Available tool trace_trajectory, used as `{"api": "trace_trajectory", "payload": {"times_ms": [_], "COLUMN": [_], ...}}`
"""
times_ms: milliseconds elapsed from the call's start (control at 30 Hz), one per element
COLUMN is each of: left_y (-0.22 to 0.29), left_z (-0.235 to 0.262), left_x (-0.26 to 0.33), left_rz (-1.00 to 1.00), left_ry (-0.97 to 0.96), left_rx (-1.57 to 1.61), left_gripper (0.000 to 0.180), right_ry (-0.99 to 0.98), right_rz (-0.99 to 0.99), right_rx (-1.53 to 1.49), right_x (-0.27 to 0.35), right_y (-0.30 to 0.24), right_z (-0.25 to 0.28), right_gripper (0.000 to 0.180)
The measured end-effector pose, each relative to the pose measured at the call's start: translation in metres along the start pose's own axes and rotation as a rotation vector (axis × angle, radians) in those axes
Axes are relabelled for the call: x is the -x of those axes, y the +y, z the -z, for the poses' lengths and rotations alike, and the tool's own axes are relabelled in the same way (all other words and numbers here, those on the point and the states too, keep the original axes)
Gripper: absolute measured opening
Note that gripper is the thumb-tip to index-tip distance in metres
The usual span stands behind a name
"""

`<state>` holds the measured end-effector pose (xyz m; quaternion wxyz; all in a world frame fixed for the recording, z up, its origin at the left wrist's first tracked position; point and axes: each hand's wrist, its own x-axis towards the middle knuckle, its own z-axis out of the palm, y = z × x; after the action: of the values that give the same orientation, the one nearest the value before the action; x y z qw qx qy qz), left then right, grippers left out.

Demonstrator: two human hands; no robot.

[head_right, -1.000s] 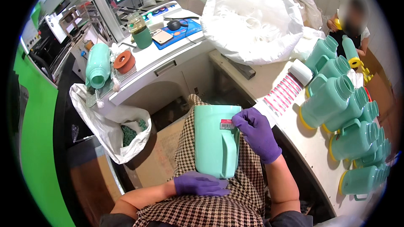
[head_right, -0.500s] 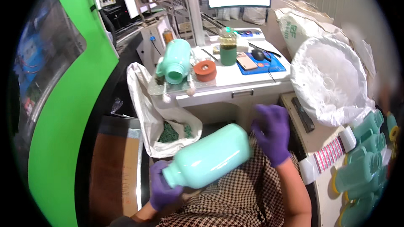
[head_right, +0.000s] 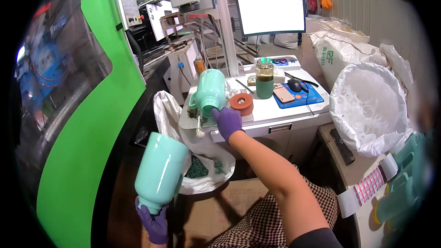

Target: The person sits on the floor in a factory setting and assembles light green plastic containers. They pick up a container body, apply a strip of adhesive tape to the rim, and then screw on a yellow lid. The person repeats this process for multiple units, placing the finished containers on a nearby table.

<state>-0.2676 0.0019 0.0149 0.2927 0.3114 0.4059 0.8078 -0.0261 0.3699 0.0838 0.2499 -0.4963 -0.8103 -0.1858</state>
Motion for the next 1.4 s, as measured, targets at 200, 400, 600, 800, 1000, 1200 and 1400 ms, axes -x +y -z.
{"api": "trace_trajectory", "payload": {"times_ms": [200,400,600,800,1000,1200,1400], "left_y": [-0.030,-0.050,-0.148,-0.168,-0.173,-0.132,-0.033], "left_z": [-0.058,-0.146,-0.261,-0.273,-0.278,-0.284,-0.301], "left_x": [-0.061,-0.121,-0.170,-0.206,-0.227,-0.195,-0.030], "left_rz": [-0.505,-0.894,-0.953,-0.958,-0.914,-0.757,-0.373], "left_ry": [-0.024,-0.286,-0.390,-0.357,-0.364,-0.345,-1.326], "left_rx": [-0.282,-0.737,-0.857,-1.137,-1.222,-1.275,-0.420], "left_gripper": [0.077,0.066,0.063,0.063,0.079,0.099,0.105], "right_ry": [0.302,0.415,0.663,0.363,0.255,0.152,0.109], "right_rz": [0.382,0.101,-0.741,-0.531,-0.567,-0.437,-0.350], "right_rx": [-0.172,-0.501,-1.060,-0.893,-0.896,-0.720,-0.610], "right_x": [0.020,0.249,0.479,0.489,0.416,0.376,0.354], "right_y": [0.024,0.053,0.111,0.115,0.069,0.048,0.037], "right_z": [0.051,0.219,0.273,0.283,0.279,0.293,0.287], "right_gripper": [0.027,0.026,0.043,0.038,0.038,0.032,0.029]}}
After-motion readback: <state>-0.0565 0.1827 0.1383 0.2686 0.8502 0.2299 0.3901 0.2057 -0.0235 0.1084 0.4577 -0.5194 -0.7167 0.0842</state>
